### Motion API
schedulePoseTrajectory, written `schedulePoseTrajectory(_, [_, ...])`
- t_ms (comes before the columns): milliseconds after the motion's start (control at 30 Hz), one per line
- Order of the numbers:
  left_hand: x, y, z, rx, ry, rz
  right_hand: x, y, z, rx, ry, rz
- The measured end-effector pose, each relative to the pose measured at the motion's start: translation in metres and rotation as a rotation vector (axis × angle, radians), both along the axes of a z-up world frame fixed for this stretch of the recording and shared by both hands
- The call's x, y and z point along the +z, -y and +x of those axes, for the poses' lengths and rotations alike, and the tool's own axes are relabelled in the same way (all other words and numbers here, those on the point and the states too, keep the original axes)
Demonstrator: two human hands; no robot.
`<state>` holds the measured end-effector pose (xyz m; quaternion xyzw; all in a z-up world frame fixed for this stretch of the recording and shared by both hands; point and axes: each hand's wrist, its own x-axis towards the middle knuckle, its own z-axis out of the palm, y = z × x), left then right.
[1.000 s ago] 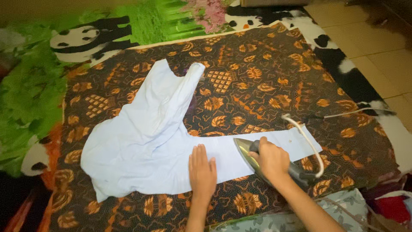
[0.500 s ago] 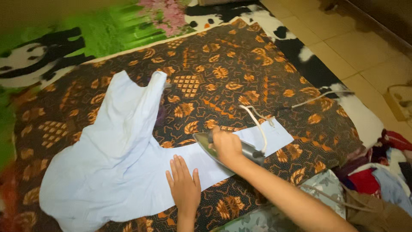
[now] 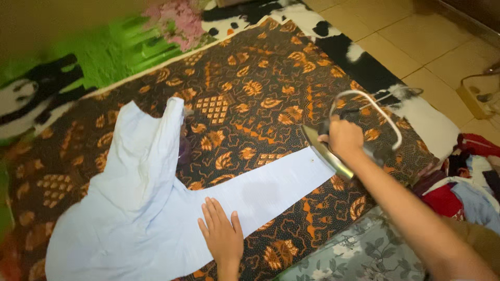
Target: The person irons a blue shirt on a bed, using a spray bottle to mist the fabric and an iron to press the sleeves and the torso.
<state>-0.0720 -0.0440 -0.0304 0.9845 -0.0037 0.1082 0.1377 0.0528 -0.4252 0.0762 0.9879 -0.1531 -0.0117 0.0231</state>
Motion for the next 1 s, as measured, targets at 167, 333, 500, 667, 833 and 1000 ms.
schedulePoseTrajectory(167, [-0.005, 0.0, 0.001, 0.02, -0.05, 0.046, 0.018, 0.029, -0.002, 0.383, -0.189, -0.023])
schedulePoseTrajectory(333, [-0.016, 0.0, 0.007, 0.044, -0.092, 0.09, 0.022, 0.026, -0.002, 0.572, -0.205, -0.047])
schedulePoseTrajectory(500, [-0.025, -0.002, 0.006, 0.033, -0.075, 0.082, 0.01, 0.006, 0.018, 0.789, -0.074, -0.044])
schedulePoseTrajectory(667, [-0.032, -0.005, 0.008, 0.019, -0.044, 0.07, -0.005, -0.056, 0.035, 0.994, -0.083, -0.004])
schedulePoseTrajectory(833, [-0.028, -0.004, 0.007, 0.025, 0.045, -0.003, -0.013, -0.1, 0.028, 1.103, 0.047, 0.123])
schedulePoseTrajectory(1000, [-0.022, -0.002, 0.001, 0.115, 0.07, -0.144, -0.007, -0.128, 0.027, 1.102, 0.095, 0.114])
